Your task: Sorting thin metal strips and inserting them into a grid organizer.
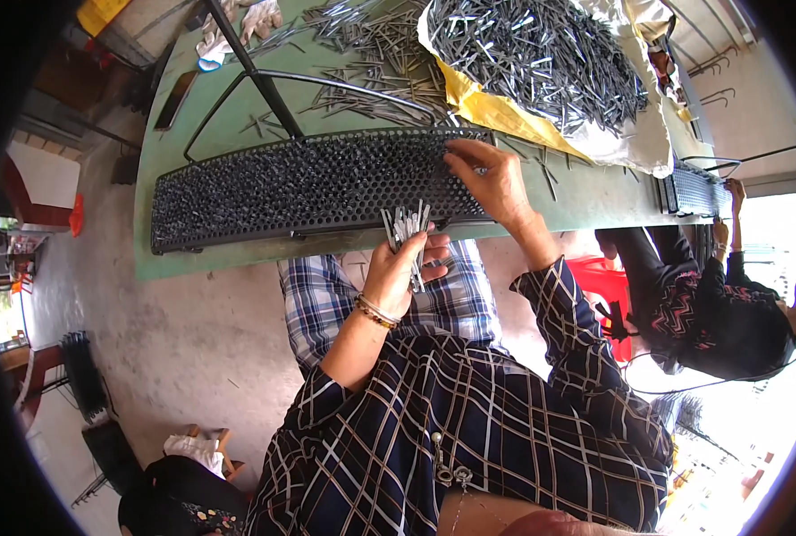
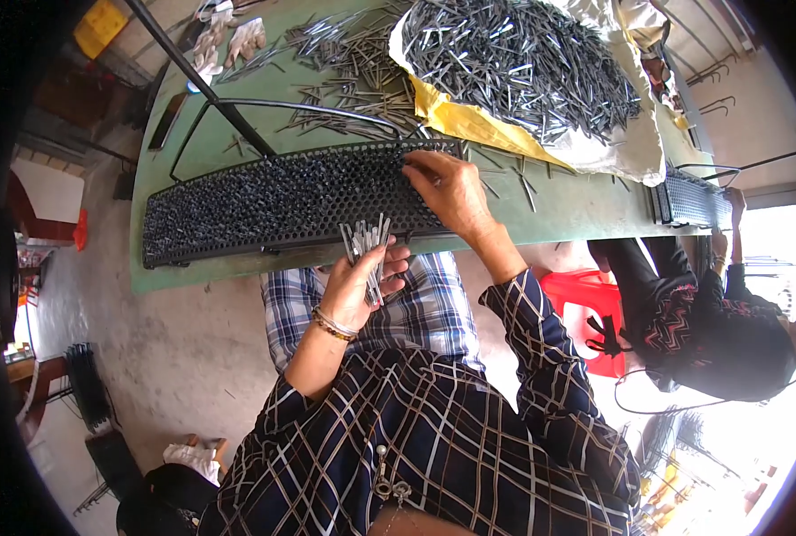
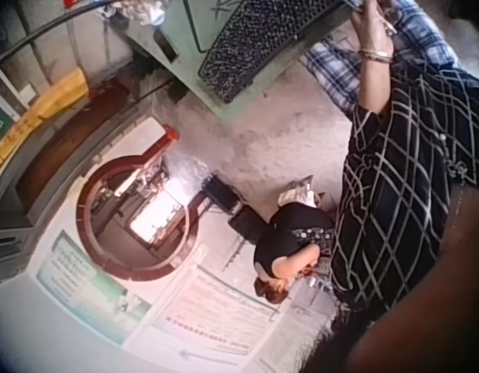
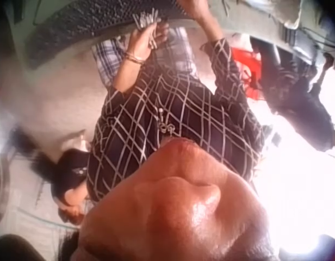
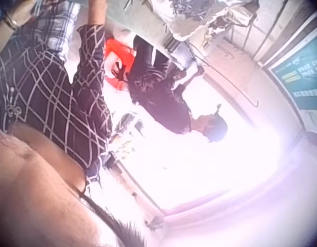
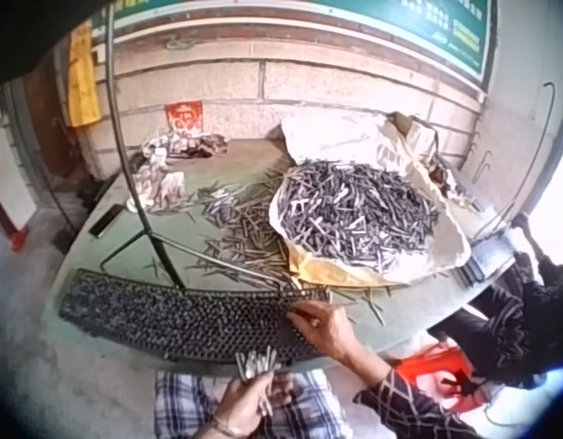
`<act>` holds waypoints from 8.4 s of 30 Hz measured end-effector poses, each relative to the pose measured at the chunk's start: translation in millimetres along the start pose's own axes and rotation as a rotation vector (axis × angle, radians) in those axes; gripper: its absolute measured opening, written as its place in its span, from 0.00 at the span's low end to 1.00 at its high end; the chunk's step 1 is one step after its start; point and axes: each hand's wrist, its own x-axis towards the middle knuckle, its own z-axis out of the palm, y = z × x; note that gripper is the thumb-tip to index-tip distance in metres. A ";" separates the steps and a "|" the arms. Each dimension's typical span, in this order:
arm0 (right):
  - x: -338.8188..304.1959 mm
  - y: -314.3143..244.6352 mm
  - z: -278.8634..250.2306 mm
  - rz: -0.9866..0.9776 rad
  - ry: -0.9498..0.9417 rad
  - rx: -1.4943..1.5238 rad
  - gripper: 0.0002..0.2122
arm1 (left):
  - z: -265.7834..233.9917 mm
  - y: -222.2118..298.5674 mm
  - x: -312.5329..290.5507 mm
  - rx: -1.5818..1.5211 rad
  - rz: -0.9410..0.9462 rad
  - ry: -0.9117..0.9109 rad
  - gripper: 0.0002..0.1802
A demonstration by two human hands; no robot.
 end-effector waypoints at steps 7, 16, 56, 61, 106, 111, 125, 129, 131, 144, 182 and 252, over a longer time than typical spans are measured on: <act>-0.8 -2.1 0.8 -0.146 0.006 -0.081 0.08 | -3.1 -1.0 2.1 0.019 0.001 0.004 0.14; -5.8 -3.9 3.1 -0.105 0.130 -0.116 0.05 | 0.1 -1.3 1.9 0.023 -0.013 0.001 0.15; -22.0 -31.0 -11.6 0.468 -0.270 0.382 0.13 | 7.2 0.8 -0.4 0.070 0.076 -0.121 0.14; -4.3 -14.2 -36.5 0.298 -0.024 0.126 0.11 | 8.2 -3.2 1.5 0.116 0.028 -0.077 0.13; -20.4 5.6 -7.5 -0.085 0.146 -0.059 0.07 | 4.0 -1.6 1.5 0.126 -0.022 -0.046 0.12; -16.2 2.9 -8.4 -0.003 0.121 -0.014 0.07 | 1.2 -2.9 4.1 0.080 -0.040 -0.042 0.12; -22.9 -8.7 -13.7 -0.055 0.152 -0.055 0.07 | 5.5 -1.5 0.9 0.005 -0.023 -0.116 0.12; -40.1 -20.3 -13.5 0.239 -0.265 0.248 0.10 | 8.4 -0.3 0.2 0.003 0.021 -0.158 0.12; -45.8 -23.3 -11.8 0.252 -0.309 0.276 0.09 | 11.7 -0.5 0.6 0.002 0.039 -0.182 0.12; -51.6 -19.8 -21.5 0.480 -0.227 0.437 0.10 | 21.7 -8.5 5.3 0.106 0.053 -0.054 0.11; -8.0 17.0 -38.0 -0.061 0.134 -0.047 0.07 | 35.7 -17.8 15.2 0.088 -0.122 -0.052 0.12; -21.0 6.0 -33.3 -0.321 -0.013 -0.461 0.14 | 31.4 -19.7 8.5 0.066 -0.052 -0.065 0.13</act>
